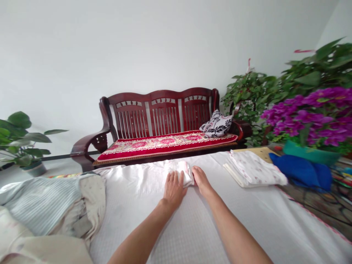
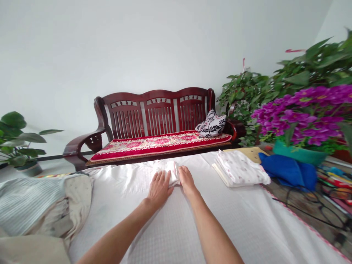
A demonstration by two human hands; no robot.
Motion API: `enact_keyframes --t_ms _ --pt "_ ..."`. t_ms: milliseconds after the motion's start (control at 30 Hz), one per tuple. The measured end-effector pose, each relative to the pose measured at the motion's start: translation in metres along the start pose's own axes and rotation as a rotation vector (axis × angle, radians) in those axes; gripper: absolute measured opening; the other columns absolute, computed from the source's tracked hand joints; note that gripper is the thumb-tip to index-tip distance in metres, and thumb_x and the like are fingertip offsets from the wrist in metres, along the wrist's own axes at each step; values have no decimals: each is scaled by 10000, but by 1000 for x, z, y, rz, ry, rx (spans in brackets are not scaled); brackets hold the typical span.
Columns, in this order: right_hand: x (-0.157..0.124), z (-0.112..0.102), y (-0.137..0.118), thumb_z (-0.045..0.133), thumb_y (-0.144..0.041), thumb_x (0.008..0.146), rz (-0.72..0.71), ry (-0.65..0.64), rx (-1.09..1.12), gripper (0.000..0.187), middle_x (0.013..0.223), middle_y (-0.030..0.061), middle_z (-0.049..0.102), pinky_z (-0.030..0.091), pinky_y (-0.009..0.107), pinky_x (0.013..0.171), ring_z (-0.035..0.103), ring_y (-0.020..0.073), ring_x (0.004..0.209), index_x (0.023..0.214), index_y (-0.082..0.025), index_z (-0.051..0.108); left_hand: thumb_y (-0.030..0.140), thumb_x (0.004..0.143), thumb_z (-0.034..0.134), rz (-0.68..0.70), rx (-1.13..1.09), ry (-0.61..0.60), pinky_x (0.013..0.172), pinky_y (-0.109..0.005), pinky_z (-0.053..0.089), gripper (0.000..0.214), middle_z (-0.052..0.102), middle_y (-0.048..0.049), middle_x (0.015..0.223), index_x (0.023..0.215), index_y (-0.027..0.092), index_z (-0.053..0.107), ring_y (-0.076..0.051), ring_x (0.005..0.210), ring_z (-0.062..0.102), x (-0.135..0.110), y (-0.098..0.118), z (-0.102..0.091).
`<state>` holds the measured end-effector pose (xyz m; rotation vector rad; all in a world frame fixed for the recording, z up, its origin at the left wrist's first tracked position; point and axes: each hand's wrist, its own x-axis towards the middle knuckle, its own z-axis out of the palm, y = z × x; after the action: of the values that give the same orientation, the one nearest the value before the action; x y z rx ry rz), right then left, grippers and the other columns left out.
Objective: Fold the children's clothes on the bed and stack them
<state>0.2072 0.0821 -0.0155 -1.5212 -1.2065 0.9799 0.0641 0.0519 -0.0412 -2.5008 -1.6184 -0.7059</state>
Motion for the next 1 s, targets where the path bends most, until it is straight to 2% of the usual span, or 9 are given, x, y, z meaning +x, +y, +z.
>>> enact_keyframes --t_ms 133,233,300,367,467,567,667,900,1000 --pt "-7 2 -16 478 -454 873 75 -54 361 360 840 51 728 502 263 570 669 172 661 1081 -195 615 143 782 654 -70 -223 68 1136 -529 311 627 591 -230 1362 1394 123 522 -385 1295 527 4 -3 -14" --pt "-15 3 -33 655 -391 774 64 -171 699 413 871 41 737 505 254 556 677 173 681 1142 -211 601 172 817 628 -257 -461 130 989 -441 439 503 721 -152 1121 1318 199 601 -337 1063 662 10 -9 -36" --pt "-19 4 -41 689 -400 749 -16 -166 733 488 946 49 738 516 265 580 696 196 774 1192 -214 602 233 830 646 -420 -615 211 896 -382 468 393 741 -105 963 1223 225 656 -302 937 681 13 -13 -54" --pt "-19 6 -43 697 -442 745 -110 -48 665 547 988 49 726 525 279 641 690 208 856 1235 -215 612 300 849 639 -527 -817 311 829 -327 478 284 730 -86 912 1114 210 685 -268 891 674 15 -16 -70" --pt "-18 6 -37 738 -500 713 -153 62 510 663 1143 75 692 522 307 809 657 228 1015 1297 -214 608 356 892 577 -662 -1277 364 715 -254 496 266 720 -57 880 1074 180 659 -204 804 677 10 -22 -83" --pt "-18 8 -22 781 -508 685 29 -100 387 804 1354 118 605 514 347 879 619 266 1147 1396 -229 529 311 897 573 -959 -1613 247 630 -223 508 201 692 -13 740 1017 162 637 -152 638 662 -3 -30 -80" --pt "-20 13 -5 803 -381 661 165 -245 279 836 1339 145 624 528 380 863 637 294 1131 1418 -197 499 259 920 532 -1224 -1698 45 586 -254 532 161 679 -30 662 924 137 637 -159 546 646 -19 -39 -71" --pt "-16 23 9 742 -259 643 112 -163 222 758 1296 145 646 505 345 939 645 275 1131 1363 -131 542 515 1013 320 -1058 -1951 -280 684 -361 602 504 759 -104 930 1169 165 647 -234 781 742 -43 -56 -79" --pt "-15 24 9 737 -246 637 86 -156 228 762 1227 129 676 512 339 911 660 266 1079 1363 -127 540 406 982 484 -1059 -1924 -273 728 -373 609 345 760 -106 965 1171 157 629 -244 828 747 -45 -57 -75"
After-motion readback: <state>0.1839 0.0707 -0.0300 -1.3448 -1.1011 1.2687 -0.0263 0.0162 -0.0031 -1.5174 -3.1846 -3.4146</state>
